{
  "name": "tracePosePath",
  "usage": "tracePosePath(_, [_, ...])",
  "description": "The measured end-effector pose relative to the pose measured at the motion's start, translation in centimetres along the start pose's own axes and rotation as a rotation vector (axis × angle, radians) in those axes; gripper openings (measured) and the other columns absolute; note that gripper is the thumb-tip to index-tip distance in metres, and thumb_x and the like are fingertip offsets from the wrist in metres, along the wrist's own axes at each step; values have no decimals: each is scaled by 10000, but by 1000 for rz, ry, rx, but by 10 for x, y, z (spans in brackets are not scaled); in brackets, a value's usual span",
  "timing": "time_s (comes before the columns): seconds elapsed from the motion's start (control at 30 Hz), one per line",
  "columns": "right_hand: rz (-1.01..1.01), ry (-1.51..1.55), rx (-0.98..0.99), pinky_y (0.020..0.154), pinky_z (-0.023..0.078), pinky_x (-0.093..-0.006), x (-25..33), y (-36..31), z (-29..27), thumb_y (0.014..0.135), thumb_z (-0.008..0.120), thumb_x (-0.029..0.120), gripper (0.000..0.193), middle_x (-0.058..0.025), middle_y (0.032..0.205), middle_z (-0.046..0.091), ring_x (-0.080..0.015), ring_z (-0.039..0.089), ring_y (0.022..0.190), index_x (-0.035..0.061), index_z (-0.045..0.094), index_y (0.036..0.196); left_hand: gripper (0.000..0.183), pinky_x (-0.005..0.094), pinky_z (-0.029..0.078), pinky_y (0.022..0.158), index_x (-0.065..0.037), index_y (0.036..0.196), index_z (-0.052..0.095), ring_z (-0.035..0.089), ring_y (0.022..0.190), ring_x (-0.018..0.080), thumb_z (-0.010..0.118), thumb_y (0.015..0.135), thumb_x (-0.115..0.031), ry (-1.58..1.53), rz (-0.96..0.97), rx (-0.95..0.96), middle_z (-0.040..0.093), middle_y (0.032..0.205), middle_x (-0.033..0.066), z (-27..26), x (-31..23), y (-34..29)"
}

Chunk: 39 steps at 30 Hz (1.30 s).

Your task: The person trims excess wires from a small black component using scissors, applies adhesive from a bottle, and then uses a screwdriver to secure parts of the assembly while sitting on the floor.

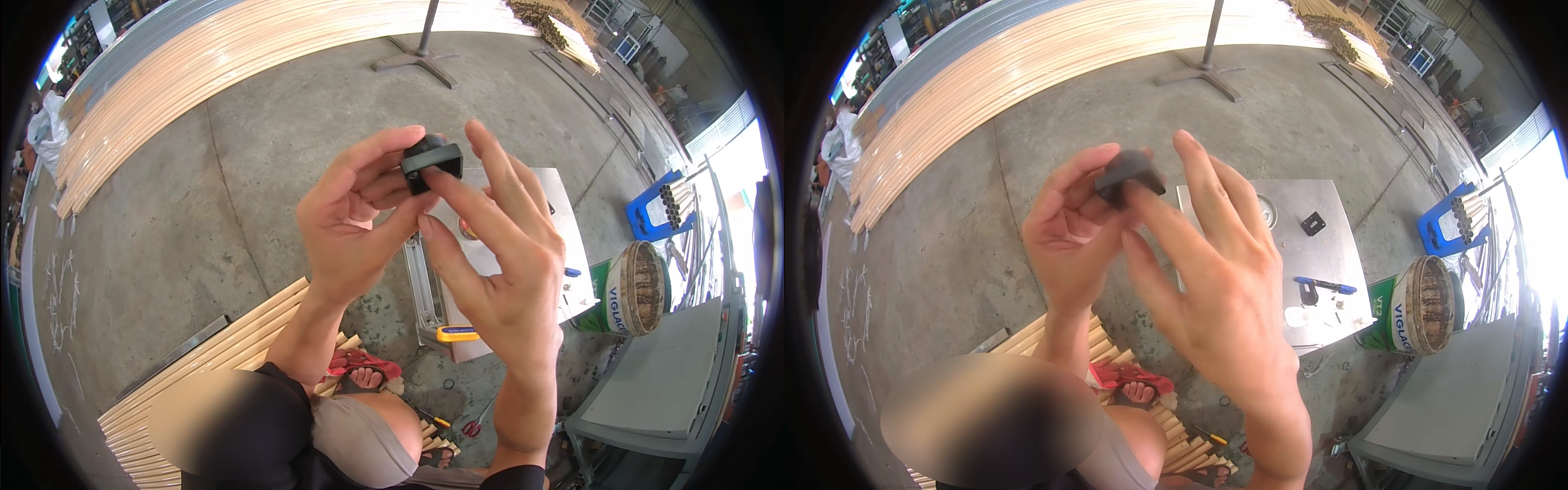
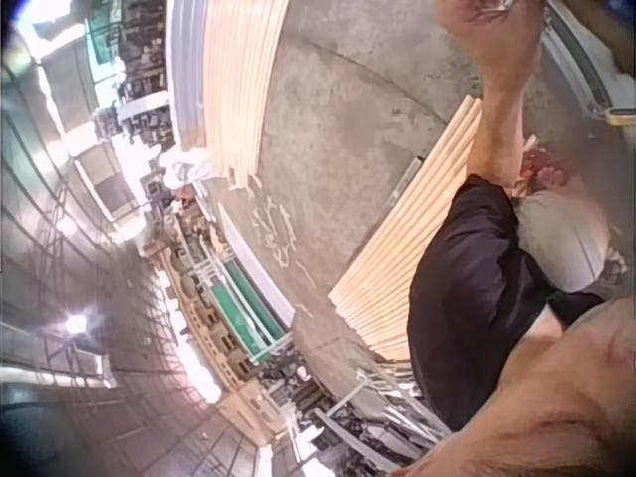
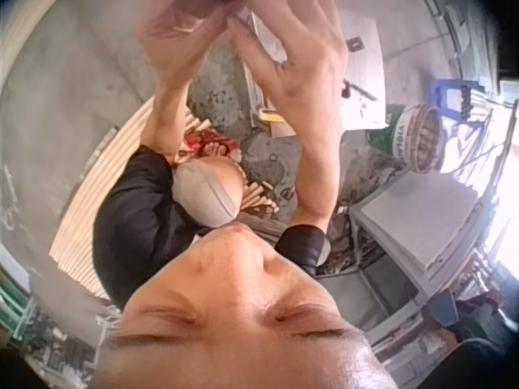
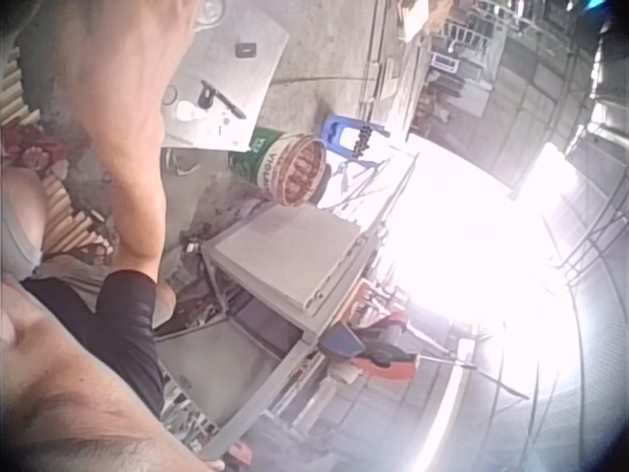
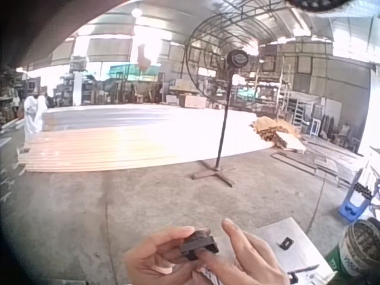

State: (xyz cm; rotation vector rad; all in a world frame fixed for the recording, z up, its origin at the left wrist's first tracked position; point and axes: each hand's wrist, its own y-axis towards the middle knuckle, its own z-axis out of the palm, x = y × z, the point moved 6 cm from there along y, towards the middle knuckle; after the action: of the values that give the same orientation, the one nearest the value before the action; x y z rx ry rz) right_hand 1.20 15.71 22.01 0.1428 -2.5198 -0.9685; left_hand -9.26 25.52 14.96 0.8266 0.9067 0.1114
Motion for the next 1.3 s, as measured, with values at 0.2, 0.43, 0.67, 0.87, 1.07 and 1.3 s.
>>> tracePosePath(0.2, [-16,13,9,749,577,-326,-4,0,1,791,775,17,299,-239,1354,641,-299,673,1092,-13,766,1088,523,344,592,987,68,1365,543,676,1167,242,684,871,164,-26,-14,36,659,1286,203,-1,3,-2])
tracePosePath(0.43, [-22,52,23,778,582,-332,-6,2,3,784,777,16,321,-241,1354,644,-301,680,1088,-29,764,1102,514,342,592,986,63,1370,538,673,1173,243,692,886,139,-82,-47,29,663,1273,198,-2,6,-1])
tracePosePath(0.67, [79,223,21,903,569,-348,-4,0,1,780,763,4,356,-223,1376,641,-293,681,1152,-50,752,1132,514,334,587,984,65,1372,535,688,1143,238,696,889,133,-140,-82,-2,679,1246,193,1,4,0])
tracePosePath(0.87, [107,297,35,1034,499,-374,-4,0,0,778,740,-26,385,-220,1363,652,-292,652,1231,-43,744,1163,519,339,582,992,67,1373,534,688,1144,239,697,886,138,-100,-38,8,682,1240,195,-1,1,0])
tracePosePath(1.07, [144,380,8,1054,486,-383,-4,-2,-4,779,728,-43,383,-237,1332,664,-300,659,1222,-63,735,1161,524,343,579,1000,68,1380,521,679,1168,249,694,890,136,-79,-29,24,680,1251,210,-1,4,-1])
tracePosePath(1.3, [110,291,-66,929,542,-361,-5,-16,-5,769,746,-48,310,-209,1221,712,-300,705,1080,-42,747,1078,516,353,588,980,54,1346,531,695,1146,277,705,869,145,-6,14,-25,673,1260,256,-4,1,-1])
